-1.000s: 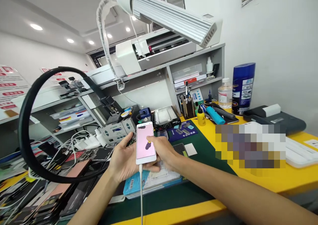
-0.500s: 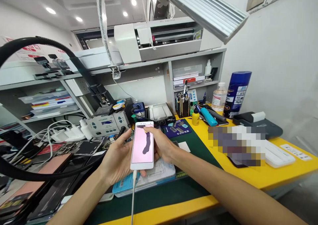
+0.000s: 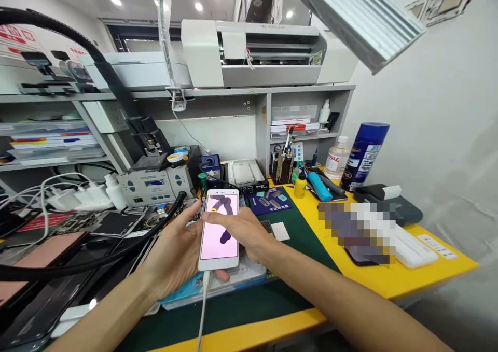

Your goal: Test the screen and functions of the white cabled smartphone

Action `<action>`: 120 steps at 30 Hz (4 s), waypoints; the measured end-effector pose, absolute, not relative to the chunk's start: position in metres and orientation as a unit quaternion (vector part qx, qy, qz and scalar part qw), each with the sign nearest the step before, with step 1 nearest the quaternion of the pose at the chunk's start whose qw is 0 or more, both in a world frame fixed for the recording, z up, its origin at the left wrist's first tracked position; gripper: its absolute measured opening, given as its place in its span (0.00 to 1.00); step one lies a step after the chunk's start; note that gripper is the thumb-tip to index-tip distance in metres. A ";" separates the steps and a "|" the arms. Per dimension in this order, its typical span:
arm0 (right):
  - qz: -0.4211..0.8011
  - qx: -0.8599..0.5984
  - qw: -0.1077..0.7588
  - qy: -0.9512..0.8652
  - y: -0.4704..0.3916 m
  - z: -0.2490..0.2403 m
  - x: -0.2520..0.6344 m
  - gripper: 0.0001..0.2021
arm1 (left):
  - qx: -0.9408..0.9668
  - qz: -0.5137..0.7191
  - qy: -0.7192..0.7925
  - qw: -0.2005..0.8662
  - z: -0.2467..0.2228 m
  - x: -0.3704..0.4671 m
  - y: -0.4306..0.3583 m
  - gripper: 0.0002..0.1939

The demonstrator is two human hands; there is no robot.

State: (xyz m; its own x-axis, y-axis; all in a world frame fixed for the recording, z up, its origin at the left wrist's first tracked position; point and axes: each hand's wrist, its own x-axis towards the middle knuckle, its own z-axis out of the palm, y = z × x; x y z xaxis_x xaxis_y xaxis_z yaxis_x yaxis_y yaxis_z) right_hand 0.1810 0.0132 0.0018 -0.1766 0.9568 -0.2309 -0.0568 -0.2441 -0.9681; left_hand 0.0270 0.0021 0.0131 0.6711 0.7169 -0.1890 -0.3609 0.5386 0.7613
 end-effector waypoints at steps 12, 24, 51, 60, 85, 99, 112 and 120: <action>0.625 -0.453 0.427 -0.471 0.011 0.001 0.176 0.16 | 0.338 0.353 0.272 0.829 0.011 0.024 0.004 0.29; 0.643 -0.459 0.428 -0.439 0.021 -0.009 0.178 0.19 | 0.375 0.405 0.317 0.771 0.008 0.023 0.004 0.27; 0.682 -0.387 0.443 -0.434 0.018 0.009 0.180 0.10 | 0.310 0.425 0.258 0.810 0.011 0.021 0.010 0.31; 0.735 -0.275 0.359 -0.505 0.023 0.015 0.196 0.20 | 0.317 0.433 0.245 0.807 0.013 0.017 0.009 0.31; 0.534 -0.430 0.424 -0.592 0.005 -0.007 0.169 0.25 | 0.285 0.340 0.184 0.877 0.000 0.022 0.016 0.27; 0.550 -0.450 0.499 -0.495 0.017 -0.003 0.176 0.18 | 0.279 0.344 0.165 0.881 -0.004 0.022 0.018 0.26; 0.285 -0.568 0.513 -0.577 0.020 0.012 0.176 0.23 | 0.306 0.253 0.117 0.910 -0.005 0.031 0.007 0.32; 0.294 -0.585 0.503 -0.565 0.017 0.013 0.173 0.27 | 0.302 0.257 0.122 0.910 -0.004 0.031 0.008 0.32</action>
State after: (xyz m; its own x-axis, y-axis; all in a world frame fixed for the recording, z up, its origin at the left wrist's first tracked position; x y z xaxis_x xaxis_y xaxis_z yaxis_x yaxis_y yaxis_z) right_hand 0.1730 0.0167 0.0125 0.1895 0.9560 0.2240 0.3655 0.1430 -0.9198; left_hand 0.0313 0.0081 -0.0036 0.8381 0.5415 -0.0657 -0.3946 0.6850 0.6124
